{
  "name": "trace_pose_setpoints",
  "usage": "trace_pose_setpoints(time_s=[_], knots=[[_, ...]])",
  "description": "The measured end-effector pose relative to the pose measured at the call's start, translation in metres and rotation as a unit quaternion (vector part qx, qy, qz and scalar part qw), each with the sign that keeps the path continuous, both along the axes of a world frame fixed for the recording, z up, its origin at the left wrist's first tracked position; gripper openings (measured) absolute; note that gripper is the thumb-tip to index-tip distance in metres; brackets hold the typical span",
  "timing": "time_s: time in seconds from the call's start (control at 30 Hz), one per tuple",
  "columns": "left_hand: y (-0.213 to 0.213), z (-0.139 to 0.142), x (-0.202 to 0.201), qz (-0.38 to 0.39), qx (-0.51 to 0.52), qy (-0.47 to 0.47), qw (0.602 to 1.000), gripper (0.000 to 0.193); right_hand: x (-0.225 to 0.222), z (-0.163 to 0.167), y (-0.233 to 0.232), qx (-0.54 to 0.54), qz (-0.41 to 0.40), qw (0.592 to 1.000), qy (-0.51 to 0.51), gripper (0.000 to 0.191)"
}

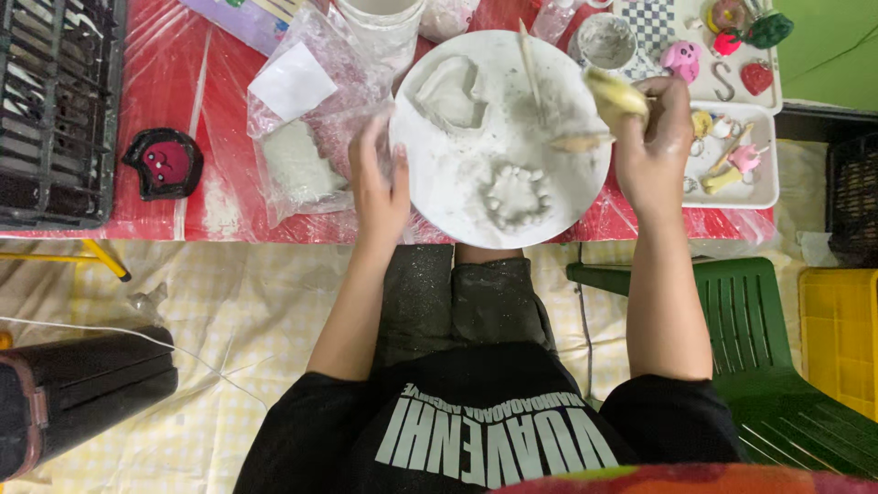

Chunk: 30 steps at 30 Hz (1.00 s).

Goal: The person shapes clay at a work table, rolling small clay pieces into balls between their palms and fingers and arranging them in a ring on a plate. They press and smooth a heart-shaped clay form with a sponge, use a wooden stick tool on the clay, and wipe their clay-covered hands on a cloth.

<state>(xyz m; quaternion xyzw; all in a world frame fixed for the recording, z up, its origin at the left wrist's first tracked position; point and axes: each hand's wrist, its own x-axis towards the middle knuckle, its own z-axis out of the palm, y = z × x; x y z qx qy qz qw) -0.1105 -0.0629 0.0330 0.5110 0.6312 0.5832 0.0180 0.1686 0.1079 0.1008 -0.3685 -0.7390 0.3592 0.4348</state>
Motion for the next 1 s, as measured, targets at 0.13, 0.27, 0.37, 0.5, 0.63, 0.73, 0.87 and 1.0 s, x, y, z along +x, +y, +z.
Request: trace_pose_setpoints(time_s=[0.13, 0.27, 0.37, 0.5, 0.63, 0.73, 0.87, 1.0], knots=[[0.000, -0.004, 0.017, -0.032, -0.013, -0.084, 0.996, 0.051, -0.007, 0.023, -0.040, -0.153, 0.053, 0.977, 0.137, 0.039], [-0.032, -0.008, 0.041, 0.013, -0.030, -0.084, 0.996, 0.054, -0.013, 0.038, -0.090, -0.079, 0.018, 0.997, -0.017, 0.034], [-0.035, -0.013, 0.032, -0.017, 0.002, -0.105, 0.994, 0.056, -0.019, 0.034, -0.122, -0.052, 0.025, 0.996, -0.061, 0.018], [-0.021, -0.022, 0.017, -0.071, -0.019, -0.114, 0.991, 0.062, -0.033, 0.022, -0.140, -0.028, -0.035, 0.994, -0.104, 0.023], [-0.019, -0.032, 0.038, -0.054, -0.048, 0.015, 0.997, 0.067, -0.050, 0.010, -0.130, 0.099, -0.060, 0.982, -0.150, 0.030], [-0.026, -0.038, 0.062, -0.024, -0.042, 0.008, 0.999, 0.067, -0.070, -0.002, -0.123, 0.091, -0.092, 0.972, -0.195, 0.034], [-0.030, -0.041, 0.088, 0.003, -0.065, 0.010, 0.998, 0.066, -0.079, -0.013, -0.140, 0.124, -0.100, 0.967, -0.199, 0.033], [-0.036, -0.043, 0.099, -0.008, -0.048, 0.020, 0.999, 0.063, -0.063, -0.013, -0.172, 0.135, -0.058, 0.975, -0.166, 0.037]])
